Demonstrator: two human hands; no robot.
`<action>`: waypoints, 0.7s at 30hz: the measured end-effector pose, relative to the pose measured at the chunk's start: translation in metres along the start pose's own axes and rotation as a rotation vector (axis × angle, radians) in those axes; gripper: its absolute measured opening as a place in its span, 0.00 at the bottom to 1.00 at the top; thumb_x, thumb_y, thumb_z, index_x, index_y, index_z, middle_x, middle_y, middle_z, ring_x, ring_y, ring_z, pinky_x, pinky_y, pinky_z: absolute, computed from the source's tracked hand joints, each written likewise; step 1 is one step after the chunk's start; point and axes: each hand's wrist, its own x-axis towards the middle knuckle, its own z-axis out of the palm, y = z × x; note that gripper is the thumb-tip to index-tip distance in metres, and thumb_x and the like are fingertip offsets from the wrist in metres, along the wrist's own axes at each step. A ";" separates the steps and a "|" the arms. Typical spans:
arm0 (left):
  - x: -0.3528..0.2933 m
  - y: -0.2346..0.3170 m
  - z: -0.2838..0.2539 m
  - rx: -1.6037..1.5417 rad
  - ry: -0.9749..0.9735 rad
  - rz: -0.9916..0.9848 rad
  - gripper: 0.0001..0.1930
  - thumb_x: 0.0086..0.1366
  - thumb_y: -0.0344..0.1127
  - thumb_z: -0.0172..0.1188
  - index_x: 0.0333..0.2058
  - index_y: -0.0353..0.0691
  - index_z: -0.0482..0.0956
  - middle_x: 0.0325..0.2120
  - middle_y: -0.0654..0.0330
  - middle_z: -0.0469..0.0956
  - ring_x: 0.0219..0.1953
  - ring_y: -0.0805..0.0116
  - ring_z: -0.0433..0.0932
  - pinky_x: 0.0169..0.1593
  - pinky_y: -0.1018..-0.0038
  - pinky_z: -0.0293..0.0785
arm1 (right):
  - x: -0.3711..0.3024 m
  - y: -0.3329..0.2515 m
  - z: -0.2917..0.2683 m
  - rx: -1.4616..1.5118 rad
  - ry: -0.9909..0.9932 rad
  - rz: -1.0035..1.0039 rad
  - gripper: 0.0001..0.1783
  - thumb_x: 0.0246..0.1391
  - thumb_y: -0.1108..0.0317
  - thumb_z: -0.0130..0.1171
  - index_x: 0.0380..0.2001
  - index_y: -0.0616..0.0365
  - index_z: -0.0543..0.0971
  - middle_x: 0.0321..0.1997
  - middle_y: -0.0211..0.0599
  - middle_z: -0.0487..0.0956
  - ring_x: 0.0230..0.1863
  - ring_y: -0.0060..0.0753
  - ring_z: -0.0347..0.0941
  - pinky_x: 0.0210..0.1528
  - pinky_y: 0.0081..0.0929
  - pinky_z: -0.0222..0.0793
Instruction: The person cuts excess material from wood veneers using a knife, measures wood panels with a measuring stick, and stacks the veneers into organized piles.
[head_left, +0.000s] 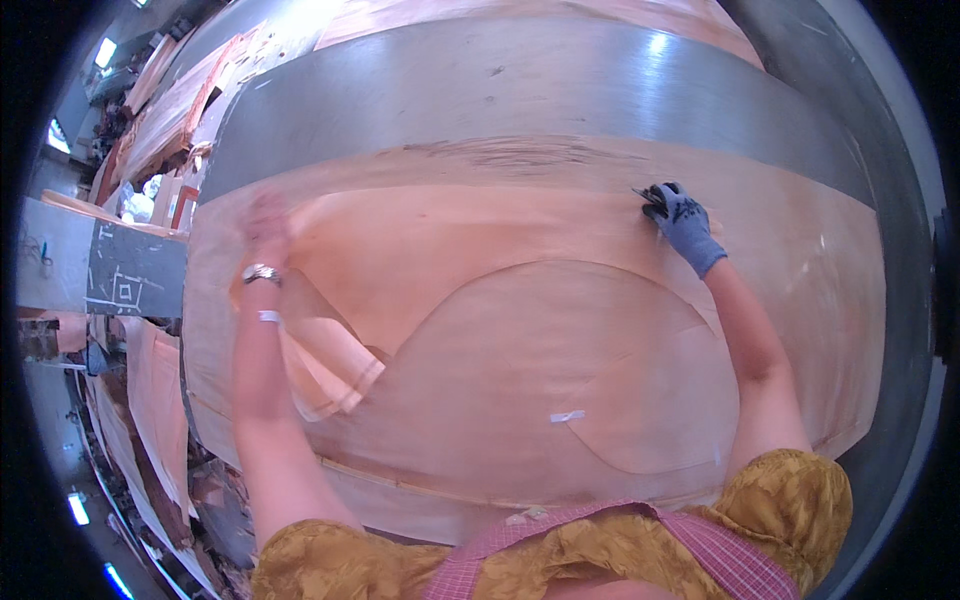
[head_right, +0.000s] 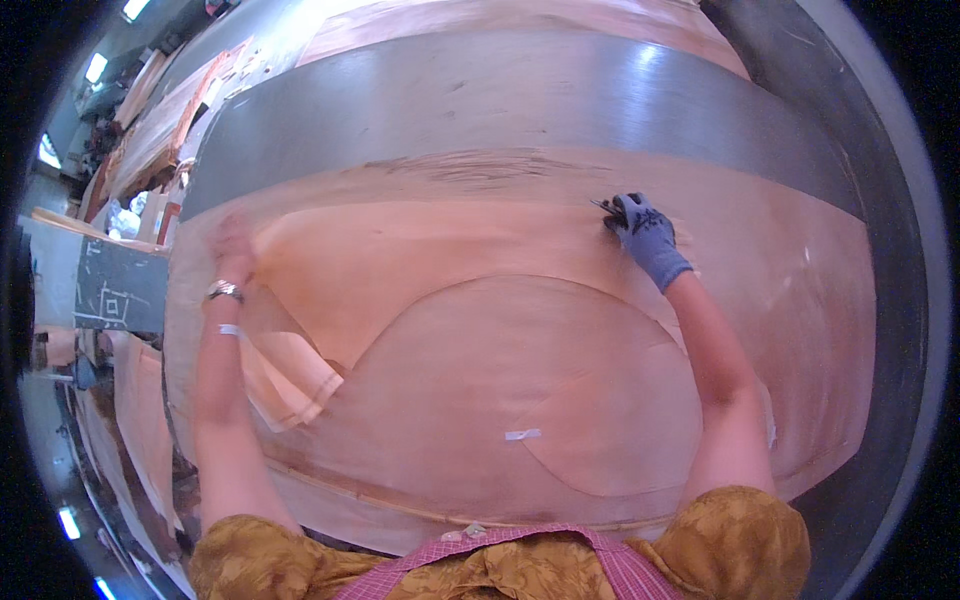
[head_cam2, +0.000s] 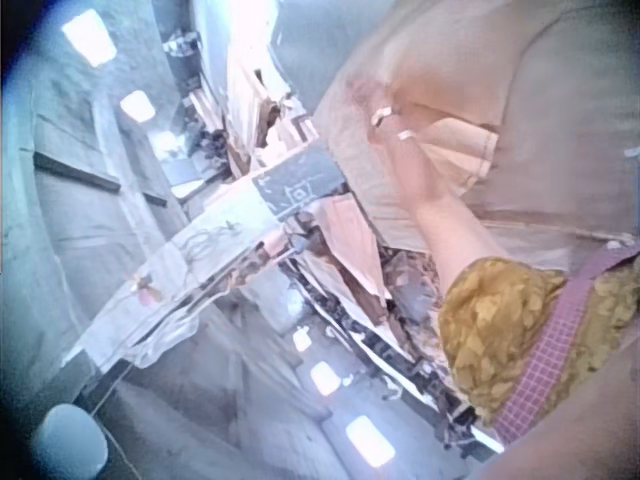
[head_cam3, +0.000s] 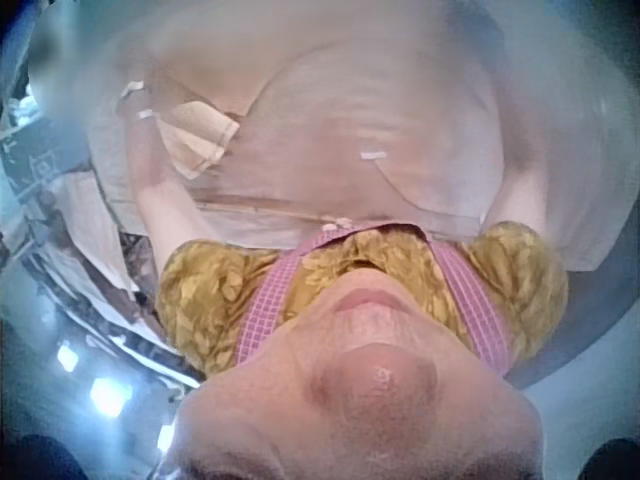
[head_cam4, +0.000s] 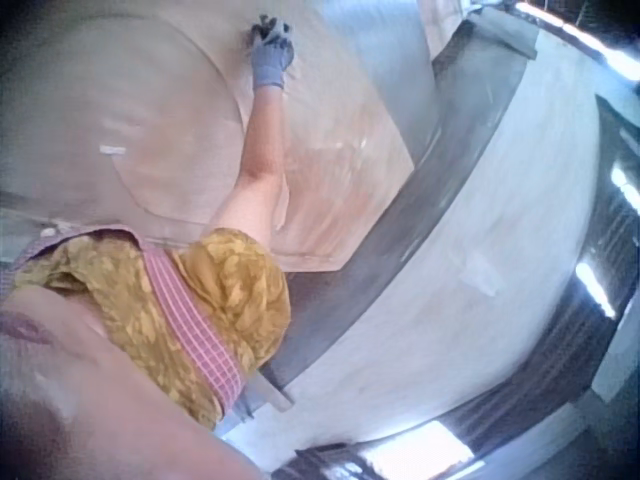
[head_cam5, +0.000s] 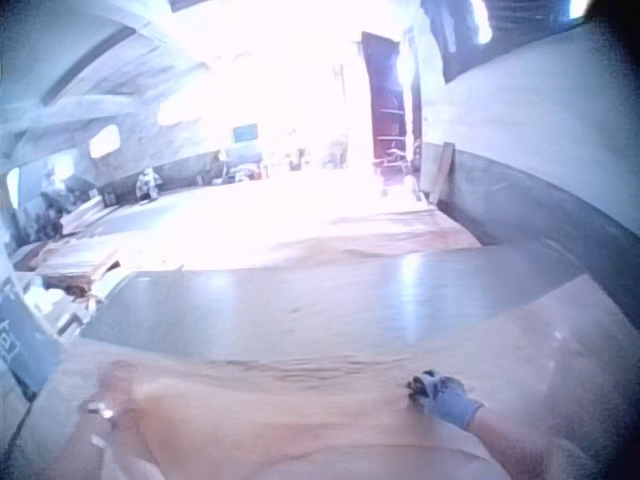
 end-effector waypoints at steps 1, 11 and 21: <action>0.009 0.044 -0.017 -0.204 -0.028 0.221 0.27 0.64 0.33 0.47 0.63 0.45 0.60 0.61 0.54 0.65 0.64 0.56 0.61 0.66 0.56 0.53 | -0.008 -0.005 -0.007 -0.056 -0.027 0.059 0.19 0.54 0.56 0.59 0.47 0.51 0.75 0.48 0.43 0.74 0.46 0.51 0.74 0.45 0.43 0.72; 0.021 0.155 -0.071 -0.524 -0.295 0.379 0.13 0.57 0.43 0.61 0.40 0.50 0.79 0.44 0.62 0.76 0.51 0.63 0.73 0.62 0.55 0.55 | -0.007 0.001 -0.020 -0.013 -0.005 0.060 0.12 0.51 0.61 0.63 0.36 0.55 0.77 0.40 0.44 0.75 0.40 0.52 0.74 0.40 0.42 0.70; 0.110 0.144 -0.052 -0.372 -0.223 0.195 0.08 0.57 0.44 0.60 0.34 0.52 0.80 0.40 0.63 0.75 0.51 0.60 0.71 0.58 0.54 0.58 | 0.107 0.008 -0.022 0.003 -0.019 -0.052 0.12 0.50 0.60 0.63 0.32 0.55 0.77 0.36 0.44 0.75 0.41 0.50 0.73 0.42 0.42 0.68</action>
